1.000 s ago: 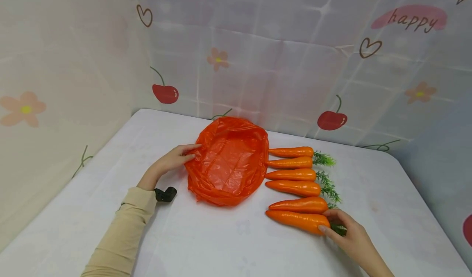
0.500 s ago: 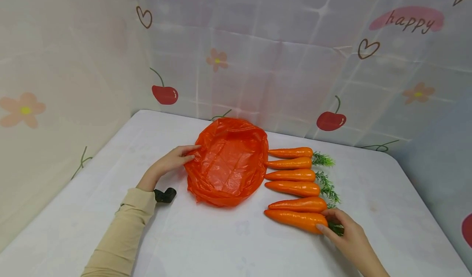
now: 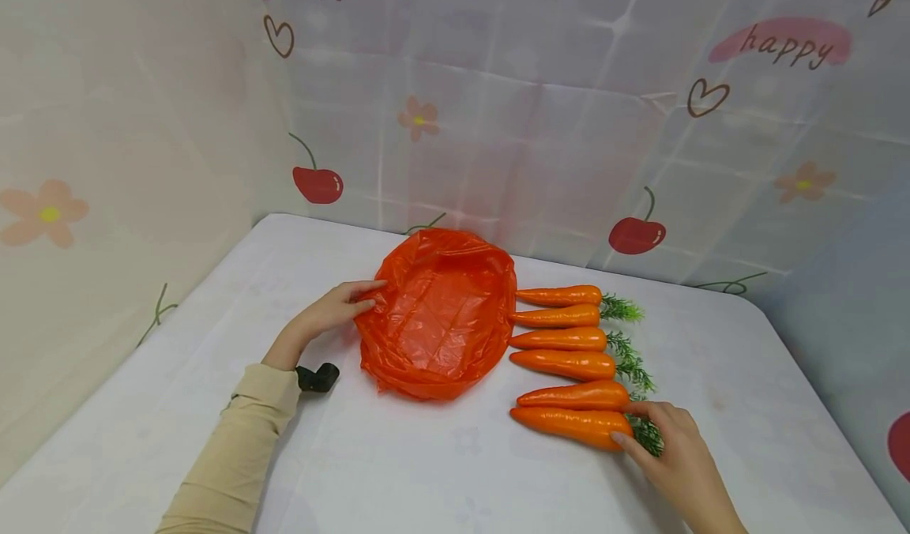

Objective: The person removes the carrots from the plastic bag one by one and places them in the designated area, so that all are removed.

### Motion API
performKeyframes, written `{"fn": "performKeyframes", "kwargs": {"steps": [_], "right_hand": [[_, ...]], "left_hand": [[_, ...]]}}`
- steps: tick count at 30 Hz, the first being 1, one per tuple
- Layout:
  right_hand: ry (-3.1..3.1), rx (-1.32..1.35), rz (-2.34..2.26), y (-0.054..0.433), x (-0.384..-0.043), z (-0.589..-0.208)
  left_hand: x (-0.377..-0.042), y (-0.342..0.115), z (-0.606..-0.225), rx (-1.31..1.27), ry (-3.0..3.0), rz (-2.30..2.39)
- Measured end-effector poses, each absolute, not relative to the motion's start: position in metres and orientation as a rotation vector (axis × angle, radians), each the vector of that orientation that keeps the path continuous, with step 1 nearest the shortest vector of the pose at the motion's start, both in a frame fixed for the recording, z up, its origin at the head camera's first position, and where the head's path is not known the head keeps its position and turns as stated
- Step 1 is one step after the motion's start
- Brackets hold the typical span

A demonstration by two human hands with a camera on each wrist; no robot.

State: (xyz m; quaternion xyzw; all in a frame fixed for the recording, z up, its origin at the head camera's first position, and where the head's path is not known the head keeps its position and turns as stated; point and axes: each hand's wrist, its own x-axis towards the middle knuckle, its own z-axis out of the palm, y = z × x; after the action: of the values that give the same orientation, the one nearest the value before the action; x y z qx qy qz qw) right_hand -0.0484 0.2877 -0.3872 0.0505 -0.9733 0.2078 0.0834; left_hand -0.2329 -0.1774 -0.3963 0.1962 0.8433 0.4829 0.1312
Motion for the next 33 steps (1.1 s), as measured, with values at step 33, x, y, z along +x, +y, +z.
{"fn": "performKeyframes", "kwargs": {"steps": [33], "right_hand": [[-2.796, -0.025, 0.708, 0.350, -0.048, -0.373]], "left_hand": [[-0.193, -0.183, -0.312, 0.578, 3.146, 1.005]]}}
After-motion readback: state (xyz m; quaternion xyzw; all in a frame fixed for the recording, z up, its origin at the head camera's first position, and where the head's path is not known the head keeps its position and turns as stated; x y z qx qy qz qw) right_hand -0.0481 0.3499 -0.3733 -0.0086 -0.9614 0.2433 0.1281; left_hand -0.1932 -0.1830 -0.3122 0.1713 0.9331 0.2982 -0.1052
